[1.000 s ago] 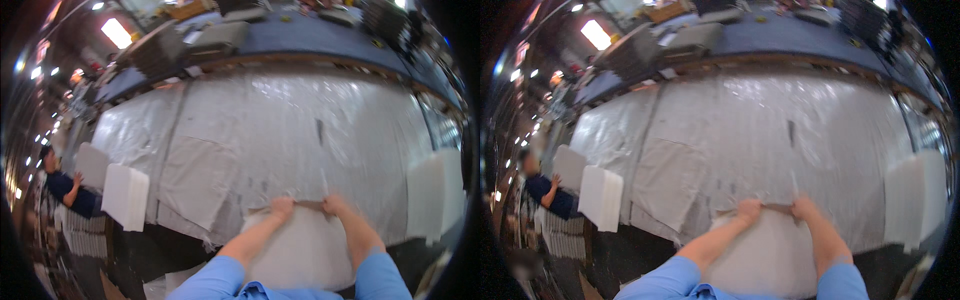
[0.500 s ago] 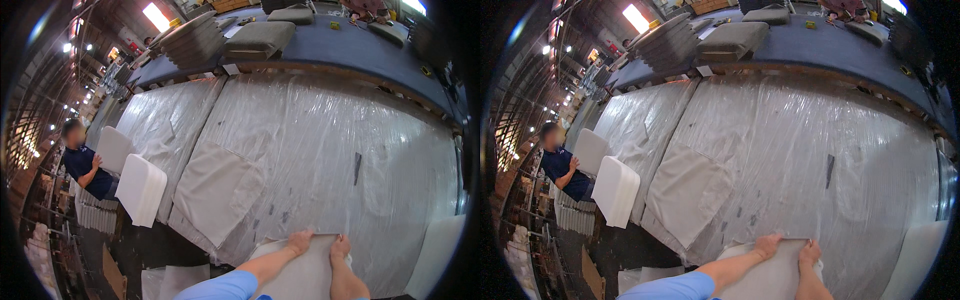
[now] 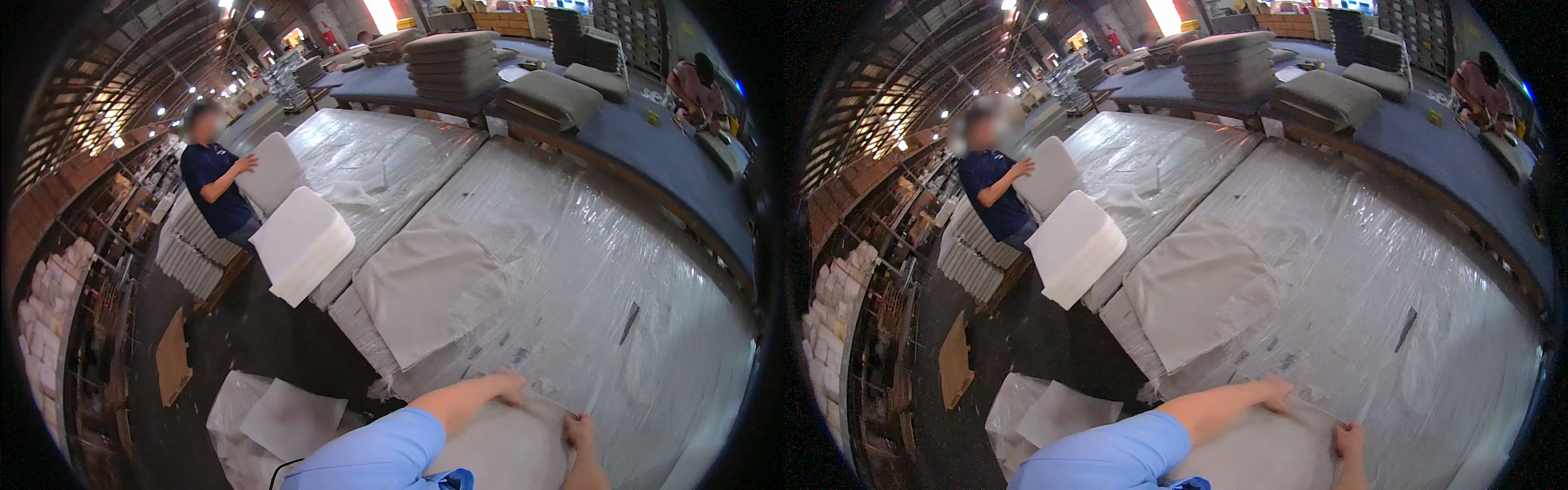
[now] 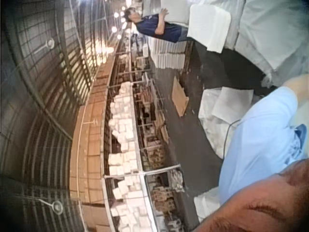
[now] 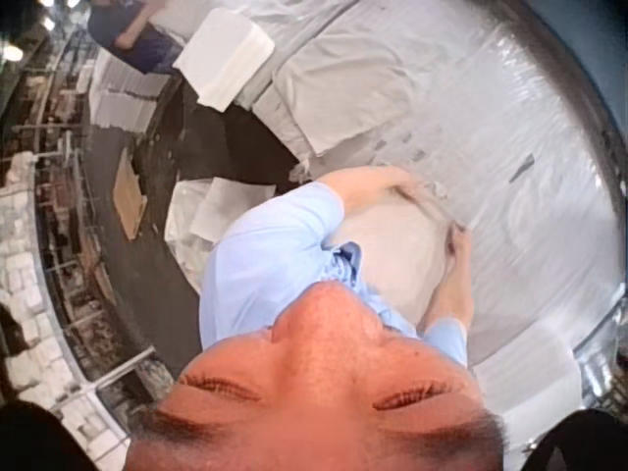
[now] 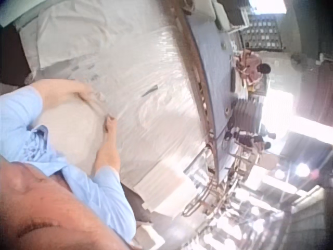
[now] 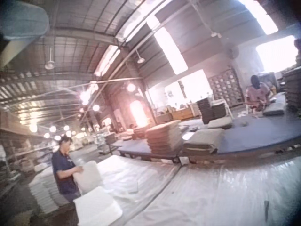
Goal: The person wraps rectangular foam blocks with white protective sheets. They pick up a foam block, cover it with a sheet, fold and smooth the sheet around the block, then place the wrapped block onto a stack. The person repeats this process with additional foam blocks.
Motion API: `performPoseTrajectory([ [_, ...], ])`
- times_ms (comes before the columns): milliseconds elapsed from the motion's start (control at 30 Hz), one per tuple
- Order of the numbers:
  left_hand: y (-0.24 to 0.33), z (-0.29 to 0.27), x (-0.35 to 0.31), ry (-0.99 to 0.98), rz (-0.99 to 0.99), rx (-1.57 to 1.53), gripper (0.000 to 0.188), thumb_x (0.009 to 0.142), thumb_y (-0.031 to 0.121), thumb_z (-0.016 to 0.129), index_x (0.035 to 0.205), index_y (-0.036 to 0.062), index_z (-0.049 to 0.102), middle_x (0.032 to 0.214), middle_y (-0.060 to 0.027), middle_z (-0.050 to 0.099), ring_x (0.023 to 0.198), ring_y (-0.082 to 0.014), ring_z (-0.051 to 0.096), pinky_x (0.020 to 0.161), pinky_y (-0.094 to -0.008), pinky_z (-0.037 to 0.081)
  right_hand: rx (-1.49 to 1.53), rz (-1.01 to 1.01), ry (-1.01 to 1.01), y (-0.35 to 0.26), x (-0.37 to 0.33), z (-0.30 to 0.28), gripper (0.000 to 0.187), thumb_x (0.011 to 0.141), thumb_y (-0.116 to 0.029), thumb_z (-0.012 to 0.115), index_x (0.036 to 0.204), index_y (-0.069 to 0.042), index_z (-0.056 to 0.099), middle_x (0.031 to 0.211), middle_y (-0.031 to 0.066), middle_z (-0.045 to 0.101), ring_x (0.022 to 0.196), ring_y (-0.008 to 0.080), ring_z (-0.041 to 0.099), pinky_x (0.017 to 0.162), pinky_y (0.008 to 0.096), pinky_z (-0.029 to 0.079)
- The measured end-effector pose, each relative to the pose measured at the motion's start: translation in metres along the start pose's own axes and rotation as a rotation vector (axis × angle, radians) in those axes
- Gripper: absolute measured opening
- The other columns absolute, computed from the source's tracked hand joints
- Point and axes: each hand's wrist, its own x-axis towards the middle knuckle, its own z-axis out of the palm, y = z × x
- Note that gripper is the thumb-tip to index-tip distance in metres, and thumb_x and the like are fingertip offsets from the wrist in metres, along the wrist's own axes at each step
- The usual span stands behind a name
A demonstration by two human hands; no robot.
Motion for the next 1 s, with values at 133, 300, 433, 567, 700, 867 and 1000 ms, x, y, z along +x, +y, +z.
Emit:
performPoseTrajectory([
  [133, -0.013, -0.025, -0.013, -0.039, -0.105, 0.049, 0.047, 0.095, 0.042, 0.066, 0.127, 0.0072, 0.070, 0.127, -0.0134, 0.069, 0.121, -0.0334, 0.062, 0.101, -0.0492, 0.046, -0.166, 0.055, 0.019, 0.046, 0.026, -0.030, 0.019, 0.092, -0.013, 0.069, 0.106, 0.000, 0.071, 0.089, 0.0176, 0.068, 0.064, 0.0291, 0.066, 0.052, 0.0481, 0.048],
  [300, 0.004, 0.015, -0.011, 0.264, -0.318, -0.085, 0.037, 0.099, 0.039, 0.059, 0.121, 0.0111, 0.073, 0.128, -0.0120, 0.066, 0.130, -0.0313, 0.055, 0.105, -0.0484, 0.041, -0.127, -0.011, 0.461, 0.045, 0.010, 0.007, 0.029, 0.097, -0.023, 0.062, 0.106, 0.003, 0.070, 0.099, 0.0237, 0.071, 0.086, 0.0399, 0.067, 0.077, 0.0502, 0.050],
  [433, -0.007, 0.033, 0.006, 0.467, -0.260, -0.109, 0.030, 0.100, 0.034, 0.056, 0.110, 0.0118, 0.074, 0.120, -0.0105, 0.066, 0.124, -0.0303, 0.056, 0.103, -0.0486, 0.040, -0.068, -0.059, 0.445, 0.033, 0.006, 0.003, 0.030, 0.099, -0.027, 0.061, 0.095, 0.002, 0.067, 0.090, 0.0235, 0.068, 0.083, 0.0406, 0.062, 0.077, 0.0476, 0.046],
  [567, -0.006, 0.025, 0.017, 0.450, -0.235, -0.094, 0.026, 0.100, 0.032, 0.056, 0.107, 0.0121, 0.072, 0.117, -0.0089, 0.065, 0.118, -0.0290, 0.056, 0.100, -0.0485, 0.040, -0.033, -0.064, 0.518, 0.031, 0.014, 0.006, 0.030, 0.098, -0.025, 0.060, 0.090, 0.003, 0.065, 0.087, 0.0243, 0.066, 0.080, 0.0406, 0.061, 0.075, 0.0476, 0.046],
  [700, -0.005, 0.025, 0.018, 0.485, -0.221, -0.128, 0.025, 0.099, 0.033, 0.058, 0.103, 0.0116, 0.071, 0.112, -0.0092, 0.064, 0.118, -0.0291, 0.055, 0.100, -0.0503, 0.040, -0.071, 0.009, 0.464, 0.034, 0.021, 0.003, 0.029, 0.097, -0.023, 0.062, 0.087, 0.004, 0.064, 0.083, 0.0234, 0.065, 0.075, 0.0393, 0.059, 0.073, 0.0466, 0.045],
  [867, -0.004, 0.022, 0.012, 0.466, -0.242, -0.093, 0.029, 0.101, 0.034, 0.055, 0.108, 0.0119, 0.071, 0.117, -0.0088, 0.064, 0.119, -0.0282, 0.055, 0.099, -0.0481, 0.040, 0.068, -0.067, 0.496, 0.029, 0.019, 0.007, 0.028, 0.096, -0.022, 0.062, 0.087, 0.004, 0.065, 0.080, 0.0222, 0.065, 0.071, 0.0386, 0.057, 0.071, 0.0454, 0.045],
  [1000, -0.003, 0.022, 0.005, 0.458, -0.240, -0.115, 0.030, 0.103, 0.033, 0.052, 0.110, 0.0118, 0.072, 0.118, -0.0093, 0.064, 0.120, -0.0295, 0.054, 0.103, -0.0500, 0.039, 0.067, -0.064, 0.492, 0.035, 0.019, 0.008, 0.029, 0.096, -0.024, 0.062, 0.088, 0.004, 0.066, 0.084, 0.0228, 0.068, 0.076, 0.0398, 0.061, 0.073, 0.0471, 0.046],
])
